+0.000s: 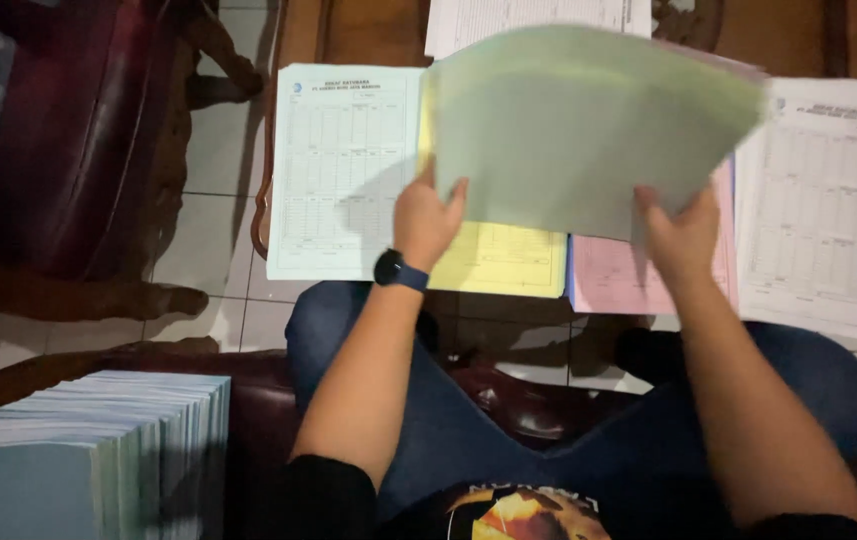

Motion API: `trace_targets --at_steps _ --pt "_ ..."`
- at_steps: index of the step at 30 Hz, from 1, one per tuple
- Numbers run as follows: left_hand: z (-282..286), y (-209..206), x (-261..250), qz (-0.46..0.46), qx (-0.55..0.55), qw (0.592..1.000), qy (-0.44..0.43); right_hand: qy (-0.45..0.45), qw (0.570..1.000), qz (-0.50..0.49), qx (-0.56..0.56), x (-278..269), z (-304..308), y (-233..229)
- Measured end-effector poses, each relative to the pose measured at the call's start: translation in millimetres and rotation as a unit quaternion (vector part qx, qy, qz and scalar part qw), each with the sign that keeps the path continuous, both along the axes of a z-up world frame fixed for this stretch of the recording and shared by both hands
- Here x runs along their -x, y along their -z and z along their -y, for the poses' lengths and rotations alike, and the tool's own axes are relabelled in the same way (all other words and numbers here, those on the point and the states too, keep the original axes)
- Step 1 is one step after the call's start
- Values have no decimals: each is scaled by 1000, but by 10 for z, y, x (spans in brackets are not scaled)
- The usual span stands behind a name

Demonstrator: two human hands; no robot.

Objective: Sorting and organizing multi-colored paper forms into stacks on a table.

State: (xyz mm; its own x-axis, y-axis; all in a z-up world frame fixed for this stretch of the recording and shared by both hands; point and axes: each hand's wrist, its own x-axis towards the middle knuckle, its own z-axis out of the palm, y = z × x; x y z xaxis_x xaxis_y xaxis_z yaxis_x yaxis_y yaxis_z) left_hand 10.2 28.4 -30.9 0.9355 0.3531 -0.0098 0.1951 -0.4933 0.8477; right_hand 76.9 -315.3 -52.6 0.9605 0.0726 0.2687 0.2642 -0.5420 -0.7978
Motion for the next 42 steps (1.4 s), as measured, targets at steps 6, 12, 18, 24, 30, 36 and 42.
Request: trace_targets --at_steps 6,12,18,24,30,36,42 --pt "187 -168 147 187 55 977 85 -11 991 119 61 242 -142 -221" --pt "-111 -759 364 120 155 980 16 -9 982 -16 -187 431 -50 -771" --pt "-238 -757 288 102 187 977 -4 -19 978 -69 -197 240 -1 -589" --pt "-61 -238 108 150 -16 988 -44 2 988 -81 -133 145 -168 -213" --pt "163 -181 153 307 69 949 -31 -1 997 32 -69 340 -324 -440" --pt "-79 -580 318 310 136 939 59 0 991 14 -130 315 58 -410" --pt "-42 -266 192 251 151 955 56 -70 981 72 -169 -33 396 -224"
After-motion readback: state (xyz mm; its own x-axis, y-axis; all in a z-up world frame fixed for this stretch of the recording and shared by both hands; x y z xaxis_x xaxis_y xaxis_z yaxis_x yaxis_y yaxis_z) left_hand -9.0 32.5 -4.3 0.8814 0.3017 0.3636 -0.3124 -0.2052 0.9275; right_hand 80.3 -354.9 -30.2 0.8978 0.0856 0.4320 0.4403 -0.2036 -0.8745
